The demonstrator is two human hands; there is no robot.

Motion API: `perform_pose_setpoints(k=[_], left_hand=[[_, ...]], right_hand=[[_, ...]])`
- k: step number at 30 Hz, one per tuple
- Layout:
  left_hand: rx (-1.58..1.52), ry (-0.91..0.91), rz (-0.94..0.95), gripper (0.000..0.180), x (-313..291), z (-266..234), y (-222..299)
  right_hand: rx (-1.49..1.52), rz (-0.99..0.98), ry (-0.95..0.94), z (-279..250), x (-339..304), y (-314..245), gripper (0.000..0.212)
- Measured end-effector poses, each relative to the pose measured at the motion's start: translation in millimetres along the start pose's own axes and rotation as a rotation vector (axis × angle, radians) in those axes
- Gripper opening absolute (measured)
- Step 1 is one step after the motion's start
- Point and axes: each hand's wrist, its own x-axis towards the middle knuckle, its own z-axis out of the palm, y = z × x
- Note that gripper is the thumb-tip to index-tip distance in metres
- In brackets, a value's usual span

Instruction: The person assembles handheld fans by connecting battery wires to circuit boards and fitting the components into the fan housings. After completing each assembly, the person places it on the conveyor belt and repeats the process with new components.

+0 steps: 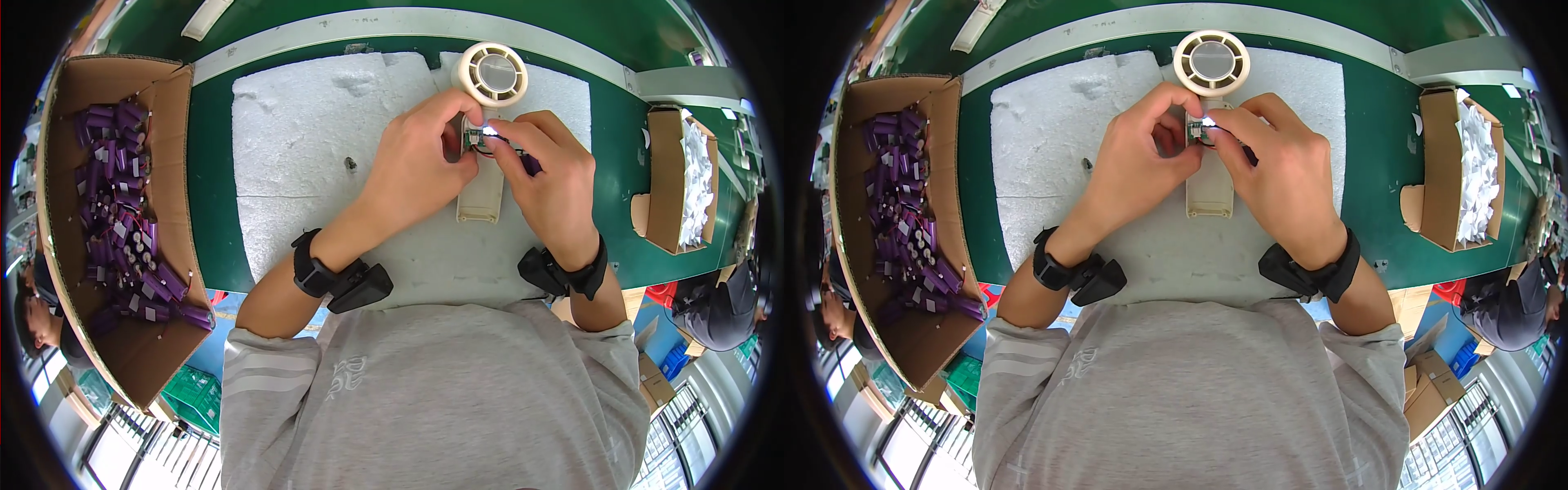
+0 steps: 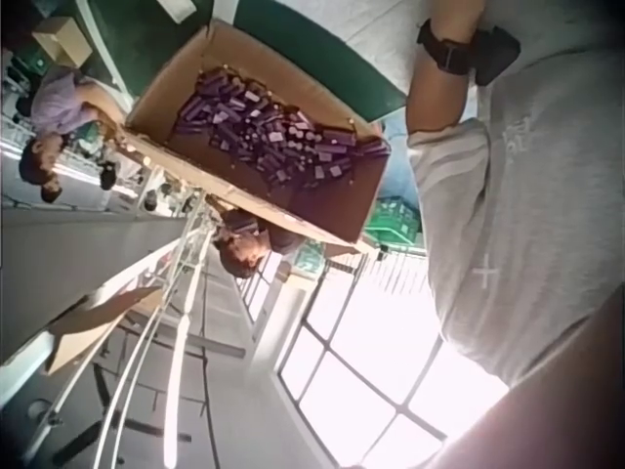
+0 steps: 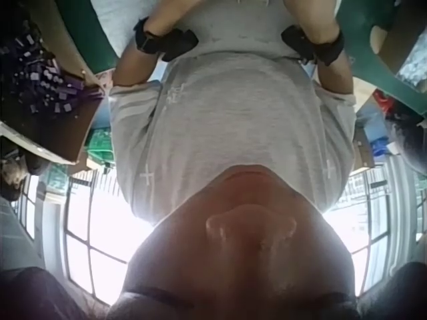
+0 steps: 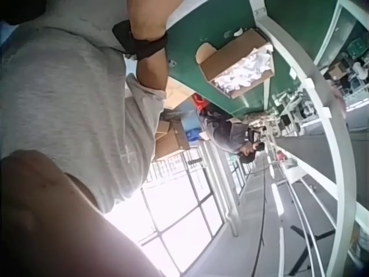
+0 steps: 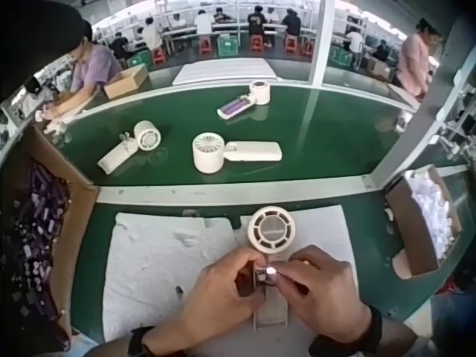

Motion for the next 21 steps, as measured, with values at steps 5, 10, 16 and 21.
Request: perform_pose_setpoints(k=[5,10,16,21], left_hand=[[-0.065,-0.013,0.039,0.03,1,-4,-8],[-0.119,-0.064,0.162,0.028,11,-11,-14],[0.131,-0.105,0.391,0.026,10,-19,-5],[0.092,-0.112,0.331,0.025,8,-16,-9]], right_hand=[[-0.041,0.002,-0.001,1,0,-3,0.016],[-0.027,0.025,-0.006,-1,3,0,0.015],[0.18,0.152,-0.149,-3,5,9,0.015],[0.217,0.034,-0.219,-11,7,14,0.014]])
